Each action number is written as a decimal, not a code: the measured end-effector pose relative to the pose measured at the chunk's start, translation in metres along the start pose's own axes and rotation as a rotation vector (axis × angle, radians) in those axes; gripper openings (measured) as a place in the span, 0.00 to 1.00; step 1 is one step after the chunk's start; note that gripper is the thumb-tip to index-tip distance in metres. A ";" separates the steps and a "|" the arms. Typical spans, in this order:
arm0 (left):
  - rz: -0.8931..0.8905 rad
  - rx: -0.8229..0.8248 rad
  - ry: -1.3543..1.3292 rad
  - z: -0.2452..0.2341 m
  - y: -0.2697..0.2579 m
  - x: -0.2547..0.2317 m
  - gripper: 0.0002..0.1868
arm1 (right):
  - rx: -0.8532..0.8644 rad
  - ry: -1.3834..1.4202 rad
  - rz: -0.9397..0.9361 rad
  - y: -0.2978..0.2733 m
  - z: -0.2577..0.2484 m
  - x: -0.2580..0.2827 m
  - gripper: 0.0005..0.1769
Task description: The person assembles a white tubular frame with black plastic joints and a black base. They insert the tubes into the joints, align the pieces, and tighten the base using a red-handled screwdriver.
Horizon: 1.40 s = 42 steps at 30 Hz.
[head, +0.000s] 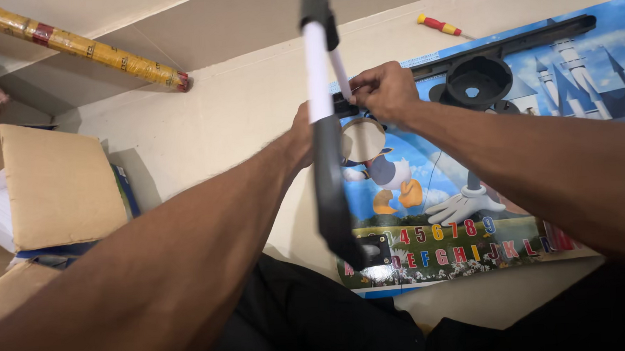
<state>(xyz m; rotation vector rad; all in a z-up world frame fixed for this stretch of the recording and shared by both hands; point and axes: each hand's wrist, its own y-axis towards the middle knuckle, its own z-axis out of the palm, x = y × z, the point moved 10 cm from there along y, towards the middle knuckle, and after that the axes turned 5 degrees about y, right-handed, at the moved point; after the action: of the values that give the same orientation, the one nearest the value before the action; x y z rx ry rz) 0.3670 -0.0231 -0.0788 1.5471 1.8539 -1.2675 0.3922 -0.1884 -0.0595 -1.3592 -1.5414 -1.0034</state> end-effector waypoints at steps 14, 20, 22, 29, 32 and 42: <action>0.271 0.105 0.057 0.015 0.006 -0.016 0.32 | -0.123 -0.394 -0.246 -0.014 0.015 0.031 0.18; 0.372 0.041 0.067 0.009 0.004 -0.027 0.29 | -0.136 -0.394 -0.216 -0.028 0.022 0.043 0.27; 0.060 0.014 0.104 0.002 0.006 -0.002 0.25 | -0.113 -0.409 -0.121 -0.029 0.022 0.035 0.20; 0.080 -0.099 0.214 -0.003 -0.002 -0.009 0.26 | -0.184 -0.454 -0.123 -0.033 0.025 0.046 0.28; 0.280 -0.032 0.246 0.004 -0.003 -0.031 0.24 | -0.112 -0.418 -0.022 -0.034 0.026 0.039 0.22; 0.072 -0.026 0.181 -0.006 -0.014 -0.013 0.25 | -0.170 -0.206 0.036 -0.037 0.018 0.024 0.28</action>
<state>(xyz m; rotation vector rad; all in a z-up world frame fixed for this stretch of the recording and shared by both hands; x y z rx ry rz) 0.3595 -0.0250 -0.0611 1.7491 1.8957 -1.0983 0.3522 -0.1671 -0.0443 -1.6468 -1.6038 -1.0166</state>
